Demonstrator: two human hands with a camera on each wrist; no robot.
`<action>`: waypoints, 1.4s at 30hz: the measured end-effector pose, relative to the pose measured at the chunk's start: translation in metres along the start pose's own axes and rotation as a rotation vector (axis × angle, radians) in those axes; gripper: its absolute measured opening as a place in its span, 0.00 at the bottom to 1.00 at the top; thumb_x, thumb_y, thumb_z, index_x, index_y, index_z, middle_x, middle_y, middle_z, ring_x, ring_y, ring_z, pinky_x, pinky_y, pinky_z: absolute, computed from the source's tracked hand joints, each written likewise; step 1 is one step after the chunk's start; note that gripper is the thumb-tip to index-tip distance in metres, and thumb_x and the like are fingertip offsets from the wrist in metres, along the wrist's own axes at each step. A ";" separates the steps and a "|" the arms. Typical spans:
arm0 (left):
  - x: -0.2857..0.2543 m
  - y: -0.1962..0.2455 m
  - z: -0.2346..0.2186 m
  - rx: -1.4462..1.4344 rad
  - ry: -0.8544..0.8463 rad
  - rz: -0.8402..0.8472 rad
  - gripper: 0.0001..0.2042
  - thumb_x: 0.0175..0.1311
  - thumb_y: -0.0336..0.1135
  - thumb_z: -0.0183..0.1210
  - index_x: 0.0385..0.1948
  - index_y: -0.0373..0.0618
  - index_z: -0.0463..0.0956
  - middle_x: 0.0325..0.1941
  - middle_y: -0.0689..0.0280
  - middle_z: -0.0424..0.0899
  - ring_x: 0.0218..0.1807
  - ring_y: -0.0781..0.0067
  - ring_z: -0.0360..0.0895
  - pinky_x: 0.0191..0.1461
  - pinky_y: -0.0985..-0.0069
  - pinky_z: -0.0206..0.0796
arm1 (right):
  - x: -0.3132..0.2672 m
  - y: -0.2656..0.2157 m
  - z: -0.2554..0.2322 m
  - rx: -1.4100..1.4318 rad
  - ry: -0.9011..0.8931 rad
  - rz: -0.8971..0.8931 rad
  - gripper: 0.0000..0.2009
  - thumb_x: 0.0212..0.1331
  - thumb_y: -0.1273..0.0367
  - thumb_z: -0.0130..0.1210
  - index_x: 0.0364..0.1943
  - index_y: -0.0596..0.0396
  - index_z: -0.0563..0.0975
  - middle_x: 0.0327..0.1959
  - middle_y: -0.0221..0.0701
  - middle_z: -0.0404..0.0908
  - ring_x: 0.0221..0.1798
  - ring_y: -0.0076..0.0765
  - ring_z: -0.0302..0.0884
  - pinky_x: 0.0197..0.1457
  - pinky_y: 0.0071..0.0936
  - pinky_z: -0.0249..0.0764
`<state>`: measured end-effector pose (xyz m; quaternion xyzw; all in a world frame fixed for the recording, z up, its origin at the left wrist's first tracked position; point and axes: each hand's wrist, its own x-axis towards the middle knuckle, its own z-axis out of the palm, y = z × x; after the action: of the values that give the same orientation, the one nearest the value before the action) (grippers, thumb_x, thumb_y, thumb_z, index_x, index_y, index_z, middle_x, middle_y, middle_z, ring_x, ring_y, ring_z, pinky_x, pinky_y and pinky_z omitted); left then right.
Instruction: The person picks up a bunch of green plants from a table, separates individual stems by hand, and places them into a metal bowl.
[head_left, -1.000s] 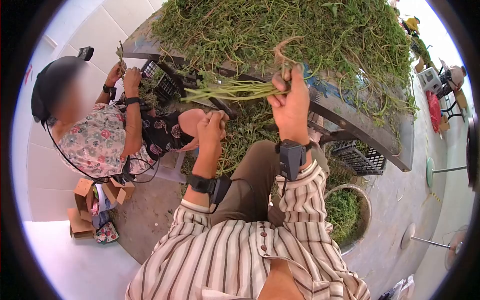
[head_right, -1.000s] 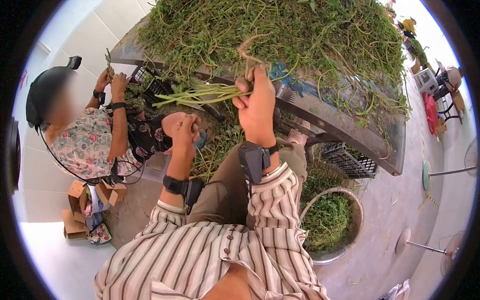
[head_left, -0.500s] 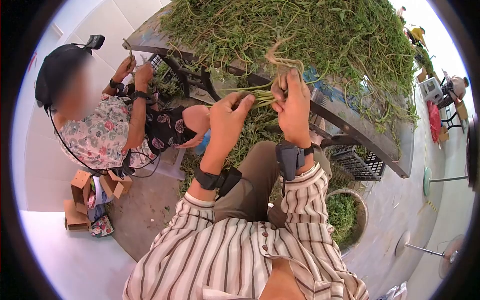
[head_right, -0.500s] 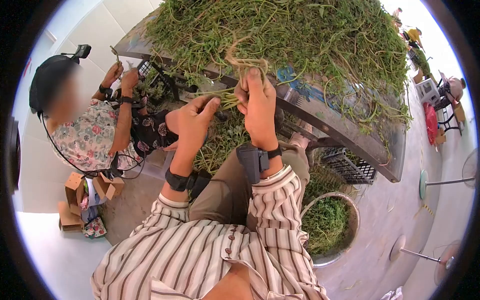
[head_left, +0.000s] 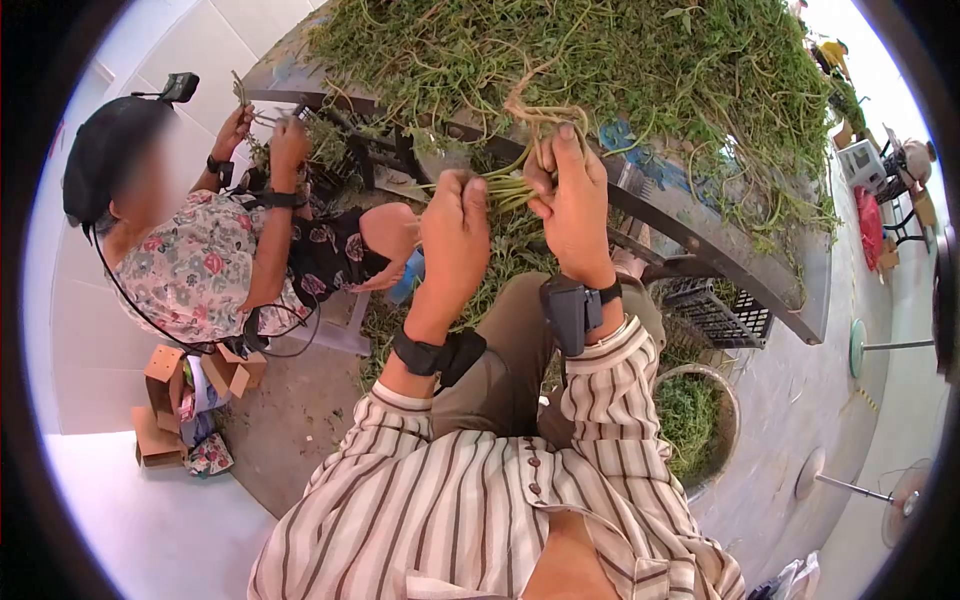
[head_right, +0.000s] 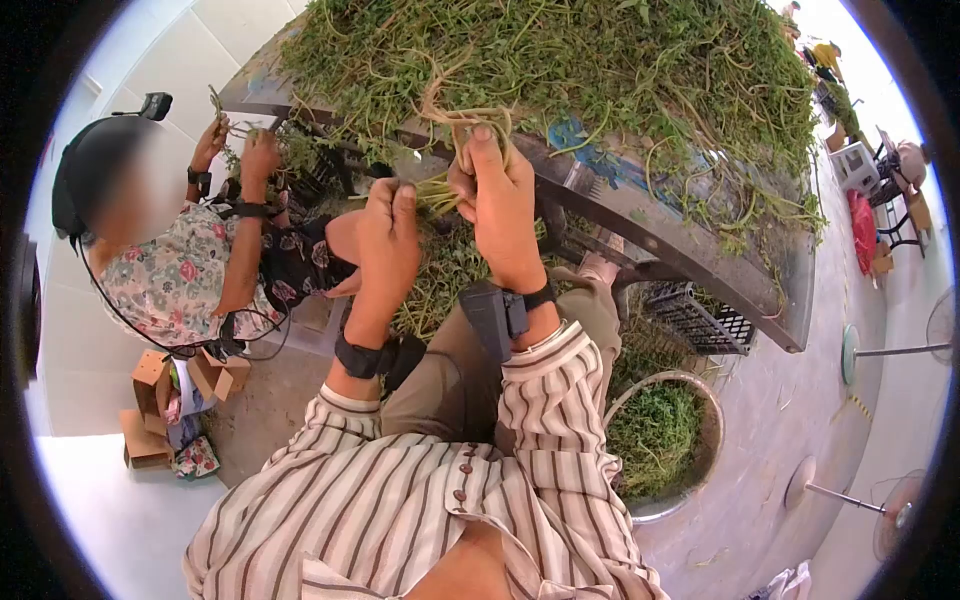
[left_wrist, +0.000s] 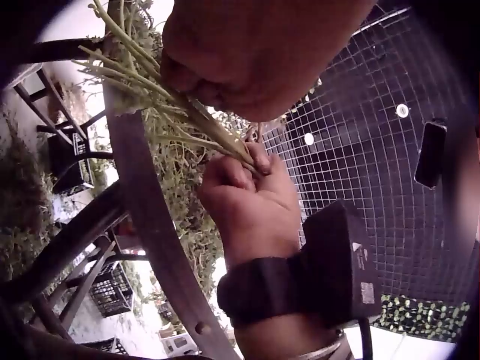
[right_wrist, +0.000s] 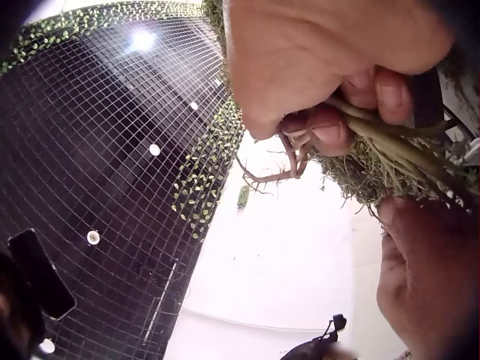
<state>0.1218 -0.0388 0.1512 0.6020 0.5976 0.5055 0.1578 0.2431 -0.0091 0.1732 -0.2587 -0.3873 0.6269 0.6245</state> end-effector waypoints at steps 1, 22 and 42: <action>0.001 -0.003 0.001 -0.001 0.000 -0.001 0.11 0.66 0.36 0.47 0.33 0.35 0.70 0.23 0.54 0.75 0.24 0.60 0.73 0.29 0.69 0.63 | 0.000 0.002 0.000 0.002 -0.004 0.017 0.17 0.65 0.54 0.42 0.23 0.48 0.61 0.18 0.20 0.57 0.20 0.13 0.51 0.18 0.13 0.45; 0.008 -0.013 -0.071 0.021 0.251 0.075 0.06 0.59 0.28 0.54 0.34 0.36 0.75 0.35 0.65 0.74 0.37 0.73 0.71 0.42 0.79 0.63 | 0.001 -0.013 -0.011 0.064 0.030 -0.012 0.18 0.64 0.53 0.44 0.22 0.47 0.61 0.17 0.21 0.59 0.17 0.14 0.48 0.17 0.15 0.42; 0.019 -0.123 -0.049 -0.737 -0.221 -0.574 0.13 0.62 0.41 0.54 0.27 0.38 0.73 0.19 0.68 0.72 0.17 0.83 0.67 0.21 0.84 0.59 | 0.000 -0.015 -0.014 0.065 0.008 -0.011 0.18 0.63 0.53 0.45 0.21 0.47 0.61 0.19 0.21 0.60 0.18 0.14 0.51 0.17 0.15 0.44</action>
<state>0.0094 -0.0136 0.0832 0.3667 0.5003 0.5525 0.5568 0.2634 -0.0080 0.1771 -0.2388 -0.3658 0.6345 0.6376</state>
